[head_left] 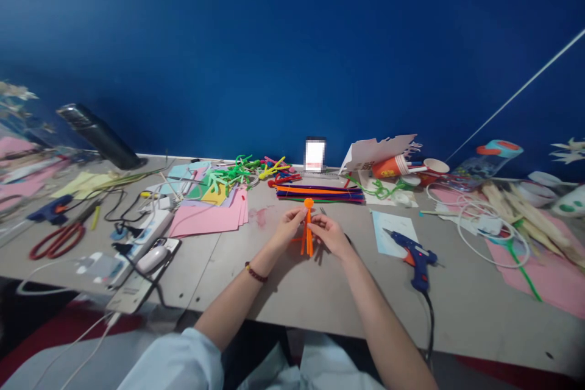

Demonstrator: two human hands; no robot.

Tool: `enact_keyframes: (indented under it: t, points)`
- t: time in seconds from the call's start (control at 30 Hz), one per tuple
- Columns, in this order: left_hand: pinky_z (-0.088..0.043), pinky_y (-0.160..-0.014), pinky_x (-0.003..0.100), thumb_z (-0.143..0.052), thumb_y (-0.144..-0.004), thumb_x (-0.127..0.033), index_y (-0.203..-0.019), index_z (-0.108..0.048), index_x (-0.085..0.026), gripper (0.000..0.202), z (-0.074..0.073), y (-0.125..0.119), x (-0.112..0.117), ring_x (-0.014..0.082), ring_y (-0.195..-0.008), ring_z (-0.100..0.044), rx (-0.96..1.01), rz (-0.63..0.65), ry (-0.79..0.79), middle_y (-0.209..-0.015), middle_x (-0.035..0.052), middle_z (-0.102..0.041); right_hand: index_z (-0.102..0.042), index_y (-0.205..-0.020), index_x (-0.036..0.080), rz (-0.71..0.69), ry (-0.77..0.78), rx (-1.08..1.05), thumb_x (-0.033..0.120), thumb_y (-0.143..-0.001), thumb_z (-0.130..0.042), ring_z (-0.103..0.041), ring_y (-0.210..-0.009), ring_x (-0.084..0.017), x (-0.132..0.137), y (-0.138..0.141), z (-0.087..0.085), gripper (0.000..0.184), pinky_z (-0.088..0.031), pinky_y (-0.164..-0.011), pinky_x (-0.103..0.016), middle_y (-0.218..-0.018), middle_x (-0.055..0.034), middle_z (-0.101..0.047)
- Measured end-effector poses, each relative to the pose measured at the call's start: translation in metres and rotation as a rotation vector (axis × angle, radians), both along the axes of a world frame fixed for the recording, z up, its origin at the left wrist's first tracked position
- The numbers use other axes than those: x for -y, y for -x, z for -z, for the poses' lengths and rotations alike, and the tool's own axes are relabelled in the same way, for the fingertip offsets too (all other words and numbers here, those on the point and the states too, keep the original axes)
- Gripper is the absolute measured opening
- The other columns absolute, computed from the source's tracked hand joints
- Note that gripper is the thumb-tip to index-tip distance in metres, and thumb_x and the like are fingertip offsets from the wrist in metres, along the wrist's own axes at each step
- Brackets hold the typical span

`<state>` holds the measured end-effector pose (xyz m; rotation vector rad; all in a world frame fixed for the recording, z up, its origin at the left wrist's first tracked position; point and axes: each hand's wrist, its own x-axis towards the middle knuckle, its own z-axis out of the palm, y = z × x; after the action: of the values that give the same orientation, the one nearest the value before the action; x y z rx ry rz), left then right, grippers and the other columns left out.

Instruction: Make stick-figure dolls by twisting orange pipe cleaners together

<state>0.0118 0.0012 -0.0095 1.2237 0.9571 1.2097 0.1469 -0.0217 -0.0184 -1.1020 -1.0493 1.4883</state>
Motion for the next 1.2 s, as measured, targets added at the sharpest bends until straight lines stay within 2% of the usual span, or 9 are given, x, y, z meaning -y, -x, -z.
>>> enact_keyframes:
  t: [0.2,0.43,0.57,0.8,0.93,1.0,1.1,1.2]
  points:
    - [-0.046,-0.068,0.028,-0.064,-0.075,-0.046,-0.067,-0.068,-0.015,0.032,-0.006,0.001,0.002,0.0164,-0.072,-0.059,-0.006,0.004,0.011,-0.077,0.0065,-0.069,-0.064,-0.077,0.019,-0.014,0.032,-0.027,0.042,-0.060,-0.076,-0.048,-0.048,-0.007,0.000,-0.002,0.001,0.031,-0.038,-0.043,-0.020,-0.066,0.0023,-0.062]
    - [-0.046,-0.067,0.027,-0.063,-0.076,-0.044,-0.080,-0.072,-0.015,0.031,0.003,0.000,0.000,0.0144,-0.070,-0.058,0.035,0.013,0.062,-0.081,0.0063,-0.069,-0.066,-0.076,0.019,-0.023,0.065,-0.064,0.040,-0.062,-0.075,-0.050,-0.049,-0.007,0.002,-0.003,0.000,0.027,-0.040,-0.046,-0.020,-0.065,0.0026,-0.063]
    - [-0.048,-0.066,0.027,-0.070,-0.071,-0.044,-0.088,-0.072,-0.013,0.035,0.005,0.000,-0.001,0.0143,-0.070,-0.060,0.139,0.098,0.173,-0.083,0.0075,-0.070,-0.066,-0.078,0.019,0.002,0.082,-0.107,0.039,-0.063,-0.076,-0.053,-0.052,-0.008,0.001,-0.003,0.003,0.028,-0.040,-0.046,-0.019,-0.065,0.0024,-0.062]
    - [-0.047,-0.055,0.027,-0.080,-0.060,-0.042,-0.079,-0.065,-0.014,0.037,0.004,0.004,-0.001,0.0127,-0.053,-0.058,0.322,0.202,0.378,-0.065,0.0018,-0.063,-0.068,-0.083,0.019,0.006,0.053,-0.081,0.041,-0.058,-0.079,-0.053,-0.050,-0.007,-0.001,0.001,0.004,0.034,-0.042,-0.044,-0.020,-0.067,0.0026,-0.063]
    - [-0.045,-0.055,0.024,-0.082,-0.057,-0.038,-0.073,-0.063,-0.014,0.035,0.006,0.005,-0.004,0.0101,-0.053,-0.055,0.380,0.160,0.360,-0.061,-0.0013,-0.058,-0.068,-0.084,0.020,-0.012,0.060,-0.017,0.045,-0.060,-0.077,-0.049,-0.044,-0.007,0.000,0.004,0.005,0.036,-0.040,-0.041,-0.020,-0.064,0.0026,-0.063]
    - [-0.044,-0.054,0.022,-0.082,-0.058,-0.036,-0.074,-0.063,-0.014,0.034,0.007,0.005,-0.004,0.0093,-0.054,-0.053,0.402,0.160,0.364,-0.061,-0.0015,-0.057,-0.068,-0.079,0.020,-0.033,0.058,-0.041,0.049,-0.062,-0.074,-0.051,-0.048,-0.008,0.001,0.006,0.006,0.034,-0.042,-0.045,-0.021,-0.064,0.0018,-0.063]
    - [-0.044,-0.052,0.023,-0.077,-0.064,-0.039,-0.080,-0.063,-0.015,0.032,0.008,0.006,-0.003,0.0101,-0.052,-0.052,0.421,0.246,0.437,-0.059,-0.0025,-0.053,-0.065,-0.071,0.019,-0.053,0.077,-0.106,0.051,-0.064,-0.073,-0.055,-0.057,-0.009,0.003,0.008,0.009,0.034,-0.045,-0.053,-0.022,-0.067,0.0008,-0.064]
    - [-0.037,-0.042,0.020,-0.072,-0.070,-0.041,-0.083,-0.062,-0.017,0.030,0.011,0.006,-0.003,0.0082,-0.042,-0.045,0.421,0.304,0.458,-0.052,-0.0047,-0.048,-0.062,-0.070,0.019,-0.070,0.121,-0.219,0.049,-0.064,-0.074,-0.055,-0.057,-0.009,0.005,0.011,0.008,0.033,-0.044,-0.053,-0.022,-0.066,0.0011,-0.062]
